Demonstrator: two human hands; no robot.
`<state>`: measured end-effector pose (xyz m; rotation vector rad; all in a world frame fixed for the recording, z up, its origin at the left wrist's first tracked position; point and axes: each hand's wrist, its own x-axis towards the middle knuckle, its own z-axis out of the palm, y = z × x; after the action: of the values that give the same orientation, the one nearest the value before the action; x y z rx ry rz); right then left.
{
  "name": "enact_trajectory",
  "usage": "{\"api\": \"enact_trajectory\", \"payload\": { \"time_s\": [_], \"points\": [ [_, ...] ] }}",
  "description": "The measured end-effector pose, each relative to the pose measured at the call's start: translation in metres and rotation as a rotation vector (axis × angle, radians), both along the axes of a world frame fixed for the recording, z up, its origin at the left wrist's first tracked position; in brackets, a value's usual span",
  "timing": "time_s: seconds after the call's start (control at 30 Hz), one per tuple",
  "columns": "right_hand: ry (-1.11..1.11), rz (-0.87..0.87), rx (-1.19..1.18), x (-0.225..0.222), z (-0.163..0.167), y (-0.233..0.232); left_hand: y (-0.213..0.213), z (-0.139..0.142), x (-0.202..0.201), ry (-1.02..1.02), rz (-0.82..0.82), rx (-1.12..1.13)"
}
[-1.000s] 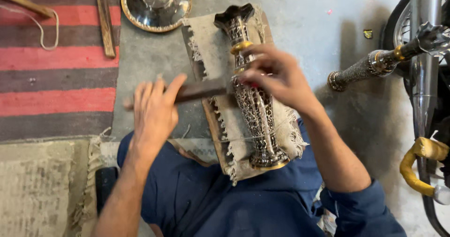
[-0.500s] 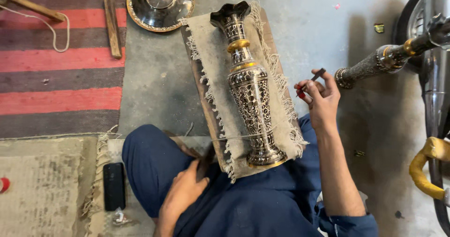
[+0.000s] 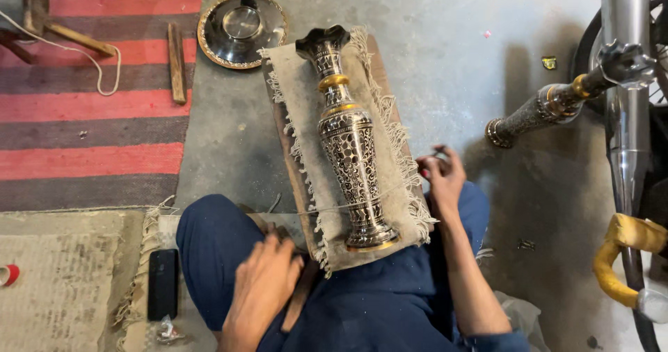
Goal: The person sits cross-legged on the floor with an ornate metal vase resting on a cloth pad on their lap. They hold a chisel against the vase's decorated surface and strike it repeatedly with a wooden mallet, repositioning the chisel along the pattern, then set the tools down and touch the vase at the end.
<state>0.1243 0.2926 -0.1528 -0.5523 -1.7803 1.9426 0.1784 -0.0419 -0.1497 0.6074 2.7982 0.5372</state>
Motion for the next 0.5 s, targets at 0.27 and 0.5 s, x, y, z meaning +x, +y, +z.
{"api": "enact_trajectory", "payload": {
  "time_s": [0.27,0.5],
  "points": [
    [0.382,-0.155,0.082,0.046,0.034,-0.056,0.065,0.045,-0.008,0.317,-0.434,0.324],
    [0.323,-0.087,-0.112,0.034,0.008,-0.075,0.097,0.042,0.002,0.469,-0.487,0.045]
  ]
}}
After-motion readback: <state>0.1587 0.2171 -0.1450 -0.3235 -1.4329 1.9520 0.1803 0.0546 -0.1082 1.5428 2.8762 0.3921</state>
